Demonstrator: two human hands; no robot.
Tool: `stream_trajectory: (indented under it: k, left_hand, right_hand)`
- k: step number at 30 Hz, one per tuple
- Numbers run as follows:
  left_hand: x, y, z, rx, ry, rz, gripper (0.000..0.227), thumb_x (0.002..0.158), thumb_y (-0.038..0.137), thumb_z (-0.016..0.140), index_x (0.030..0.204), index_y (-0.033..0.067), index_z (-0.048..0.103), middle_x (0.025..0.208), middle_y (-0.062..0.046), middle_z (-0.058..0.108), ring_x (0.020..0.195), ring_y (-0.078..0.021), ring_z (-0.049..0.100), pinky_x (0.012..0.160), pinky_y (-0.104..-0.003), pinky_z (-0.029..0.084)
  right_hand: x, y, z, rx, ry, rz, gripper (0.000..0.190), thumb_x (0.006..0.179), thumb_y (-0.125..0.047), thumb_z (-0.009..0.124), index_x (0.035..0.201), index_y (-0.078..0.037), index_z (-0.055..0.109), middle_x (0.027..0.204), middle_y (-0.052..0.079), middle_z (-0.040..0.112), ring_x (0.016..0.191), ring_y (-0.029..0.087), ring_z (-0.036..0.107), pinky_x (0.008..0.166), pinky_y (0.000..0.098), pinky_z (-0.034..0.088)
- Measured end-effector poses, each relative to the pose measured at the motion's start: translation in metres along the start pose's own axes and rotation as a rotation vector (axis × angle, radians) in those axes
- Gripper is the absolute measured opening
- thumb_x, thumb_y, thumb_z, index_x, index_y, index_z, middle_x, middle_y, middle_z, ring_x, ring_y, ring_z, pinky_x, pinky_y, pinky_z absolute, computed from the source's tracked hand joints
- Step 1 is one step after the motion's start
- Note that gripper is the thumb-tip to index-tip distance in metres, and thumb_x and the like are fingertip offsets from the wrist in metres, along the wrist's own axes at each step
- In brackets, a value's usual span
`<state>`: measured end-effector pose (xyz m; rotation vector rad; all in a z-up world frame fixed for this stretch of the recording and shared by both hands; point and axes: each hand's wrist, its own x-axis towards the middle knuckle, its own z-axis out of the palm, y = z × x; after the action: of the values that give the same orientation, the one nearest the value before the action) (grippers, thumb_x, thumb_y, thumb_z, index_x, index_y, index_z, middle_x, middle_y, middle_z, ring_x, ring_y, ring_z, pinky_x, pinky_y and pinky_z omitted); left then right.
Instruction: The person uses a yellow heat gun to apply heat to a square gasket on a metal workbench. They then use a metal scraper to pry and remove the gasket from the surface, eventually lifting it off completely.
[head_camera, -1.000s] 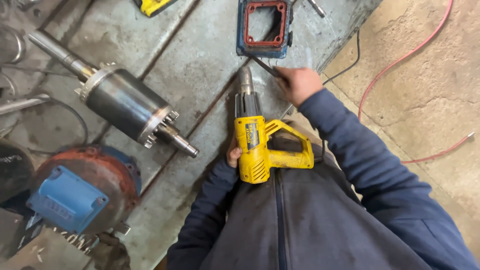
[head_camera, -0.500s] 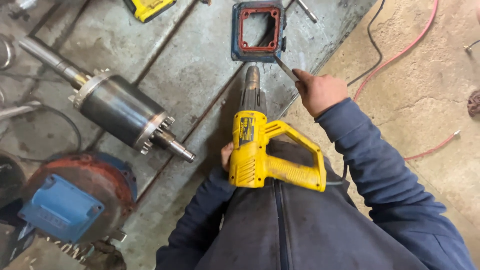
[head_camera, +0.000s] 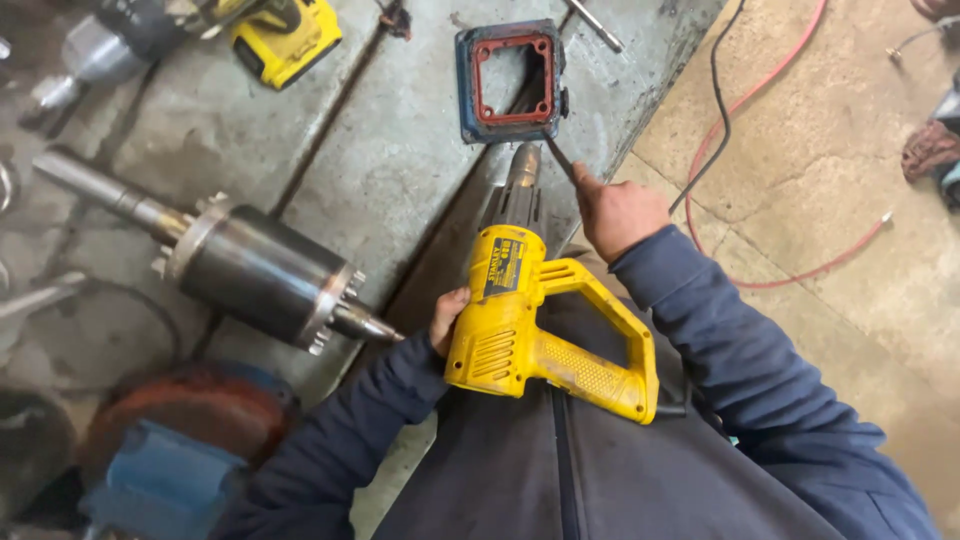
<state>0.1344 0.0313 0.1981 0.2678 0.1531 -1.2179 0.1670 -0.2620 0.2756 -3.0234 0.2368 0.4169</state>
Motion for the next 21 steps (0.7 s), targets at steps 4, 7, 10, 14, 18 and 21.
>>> stream_trajectory:
  k: [4,7,10,14,18,21]
  left_hand:
    - [-0.011,0.008,-0.018,-0.119,0.019,-0.093,0.069,0.099,0.048,0.053,0.142,-0.0062,0.054,0.134,-0.020,0.066,0.120,-0.0317,0.067,0.107,-0.046,0.053]
    - [-0.021,0.003,-0.035,-0.128,0.033,-0.072,0.069,0.100,0.048,0.053,0.142,-0.0058,0.055,0.134,-0.020,0.065,0.121,-0.0313,0.066,0.108,-0.046,0.052]
    - [-0.026,0.005,-0.047,-0.116,0.023,-0.055,0.068,0.101,0.049,0.053,0.142,-0.0060,0.055,0.134,-0.020,0.066,0.121,-0.0316,0.066,0.109,-0.046,0.051]
    - [-0.033,0.010,-0.061,-0.142,0.003,-0.058,0.070,0.099,0.051,0.050,0.140,-0.0051,0.056,0.135,-0.020,0.066,0.123,-0.0319,0.066,0.110,-0.047,0.051]
    - [-0.036,0.018,-0.075,-0.113,0.008,-0.095,0.067,0.102,0.048,0.050,0.142,-0.0057,0.056,0.137,-0.021,0.065,0.125,-0.0326,0.065,0.113,-0.047,0.050]
    - [-0.040,0.018,-0.075,-0.137,0.020,-0.142,0.067,0.100,0.047,0.049,0.140,-0.0053,0.057,0.134,-0.021,0.066,0.122,-0.0338,0.066,0.109,-0.048,0.051]
  right_hand:
    - [0.004,-0.010,0.008,0.015,-0.026,0.003,0.044,0.098,-0.030,0.058,0.142,-0.023,0.062,0.065,0.018,0.067,0.056,0.040,0.066,0.051,0.0542,0.051]
    - [0.010,-0.028,0.004,0.045,-0.070,-0.012,0.045,0.098,-0.029,0.058,0.142,-0.022,0.062,0.065,0.018,0.067,0.056,0.041,0.066,0.051,0.0544,0.051]
    - [0.021,-0.043,0.002,0.065,-0.096,0.000,0.044,0.098,-0.029,0.058,0.141,-0.022,0.062,0.065,0.019,0.067,0.057,0.041,0.066,0.051,0.0544,0.052]
    - [0.024,-0.046,0.001,0.100,-0.076,-0.006,0.042,0.098,-0.029,0.059,0.139,-0.023,0.064,0.066,0.019,0.067,0.058,0.041,0.066,0.053,0.0543,0.052]
    - [0.014,-0.026,-0.023,0.101,-0.097,0.062,0.039,0.099,-0.030,0.059,0.137,-0.024,0.066,0.066,0.020,0.066,0.058,0.042,0.065,0.054,0.0542,0.053]
    - [0.014,-0.026,-0.026,0.093,-0.099,0.107,0.036,0.099,-0.030,0.060,0.133,-0.025,0.070,0.068,0.021,0.067,0.060,0.042,0.066,0.056,0.0545,0.053]
